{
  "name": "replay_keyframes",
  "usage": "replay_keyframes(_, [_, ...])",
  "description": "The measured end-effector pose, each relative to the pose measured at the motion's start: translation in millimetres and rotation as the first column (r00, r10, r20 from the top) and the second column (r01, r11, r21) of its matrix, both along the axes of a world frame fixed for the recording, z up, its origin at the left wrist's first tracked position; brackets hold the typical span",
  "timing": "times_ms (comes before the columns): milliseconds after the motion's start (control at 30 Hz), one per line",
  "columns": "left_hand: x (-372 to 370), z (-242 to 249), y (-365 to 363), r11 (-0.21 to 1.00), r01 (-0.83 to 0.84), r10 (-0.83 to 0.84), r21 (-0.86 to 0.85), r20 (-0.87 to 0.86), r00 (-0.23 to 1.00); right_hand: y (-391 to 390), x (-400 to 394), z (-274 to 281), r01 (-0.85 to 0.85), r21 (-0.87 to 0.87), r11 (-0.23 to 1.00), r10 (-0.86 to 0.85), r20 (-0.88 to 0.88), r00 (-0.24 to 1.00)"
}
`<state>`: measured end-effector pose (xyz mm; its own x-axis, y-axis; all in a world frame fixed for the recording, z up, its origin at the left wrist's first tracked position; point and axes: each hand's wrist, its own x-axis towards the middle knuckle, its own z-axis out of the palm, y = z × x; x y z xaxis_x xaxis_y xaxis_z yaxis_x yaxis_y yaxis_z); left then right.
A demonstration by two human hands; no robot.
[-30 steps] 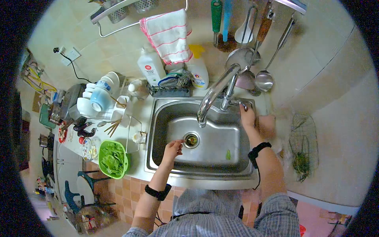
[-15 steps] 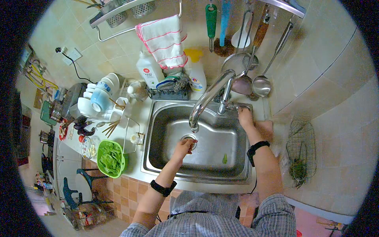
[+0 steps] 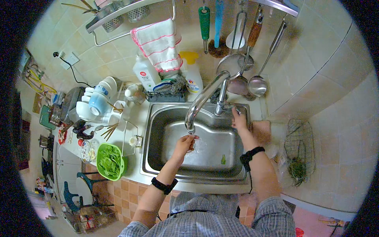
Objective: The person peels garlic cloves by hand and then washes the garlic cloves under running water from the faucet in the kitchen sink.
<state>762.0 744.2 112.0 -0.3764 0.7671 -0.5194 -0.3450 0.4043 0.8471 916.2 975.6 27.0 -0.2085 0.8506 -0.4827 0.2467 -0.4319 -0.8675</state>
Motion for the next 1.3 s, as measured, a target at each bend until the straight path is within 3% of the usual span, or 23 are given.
replay_keyframes(33, [-2, -4, 0, 1.000, 0.007, -0.007, -0.001, 0.001, 1.000, -17, -2, 2, 0.052, -0.155, 0.987, -0.077, -0.163, 0.984])
replay_keyframes(100, [-6, -20, 0, 1.000, 0.014, -0.014, -0.001, 0.004, 1.000, -63, -15, 15, -0.244, -0.030, 0.969, 0.244, -0.005, 0.970])
replay_keyframes(167, [-11, -39, -2, 0.999, -0.021, 0.021, 0.024, -0.003, 1.000, -112, -33, 37, -0.527, 0.151, 0.836, 0.546, -0.145, 0.825])
replay_keyframes(233, [-11, -36, -5, 0.998, -0.066, 0.066, -0.002, -0.057, 0.996, -141, -48, 52, -0.591, 0.318, 0.741, 0.646, -0.096, 0.757])
replay_keyframes(400, [-17, -29, -15, 0.995, -0.092, 0.098, 0.041, -0.184, 0.978, -157, -64, 48, -0.488, 0.338, 0.805, 0.564, -0.178, 0.807])
replay_keyframes(467, [-16, -31, -14, 0.981, -0.090, 0.139, 0.171, -0.301, 0.943, -159, -65, 43, -0.462, 0.346, 0.817, 0.553, -0.242, 0.797])
replay_keyframes(667, [-9, -16, -10, 0.939, -0.036, 0.155, 0.342, -0.326, 0.933, -158, -55, 46, -0.490, 0.347, 0.800, 0.581, -0.242, 0.777])
replay_keyframes(800, [-12, -24, -5, 0.945, 0.030, 0.115, 0.324, -0.420, 0.900, -156, -48, 45, -0.474, 0.305, 0.826, 0.559, -0.339, 0.756])
replay_keyframes(867, [-11, -11, -5, 0.986, 0.023, 0.001, 0.164, -0.145, 0.989, -155, -44, 44, -0.466, 0.283, 0.839, 0.543, -0.360, 0.759])
replay_keyframes(900, [-10, -7, -5, 0.986, 0.030, -0.006, 0.165, -0.144, 0.990, -154, -43, 46, -0.485, 0.203, 0.850, 0.526, -0.358, 0.772])
replay_keyframes(967, [-10, -2, -6, 0.992, 0.023, -0.034, 0.125, 0.080, 0.996, -154, -40, 50, -0.500, 0.123, 0.857, 0.508, -0.355, 0.785])
replay_keyframes(1000, [-8, 0, -6, 0.992, 0.026, -0.036, 0.125, 0.079, 0.996, -156, -38, 51, -0.505, 0.020, 0.863, 0.460, -0.443, 0.769])
replay_keyframes(1067, [-4, 1, -7, 0.987, -0.020, -0.033, 0.160, 0.322, 0.946, -161, -36, 52, -0.510, -0.082, 0.856, 0.398, -0.524, 0.753])
replay_keyframes(1100, [-1, -4, -5, 0.987, -0.017, -0.036, 0.160, 0.322, 0.946, -165, -37, 51, -0.523, -0.098, 0.846, 0.394, -0.546, 0.740])
replay_keyframes(1167, [2, -16, -2, 0.996, -0.014, 0.000, 0.092, 0.145, 0.989, -174, -38, 48, -0.537, -0.116, 0.836, 0.388, -0.568, 0.726])
replay_keyframes(1267, [3, 1, -6, 0.993, 0.028, -0.039, 0.115, 0.093, 0.995, -177, -44, 36, -0.488, -0.179, 0.854, 0.261, -0.664, 0.700])
replay_keyframes(1300, [3, -5, -5, 0.993, 0.027, -0.038, 0.117, 0.090, 0.995, -177, -47, 32, -0.474, -0.306, 0.825, 0.119, -0.727, 0.676])
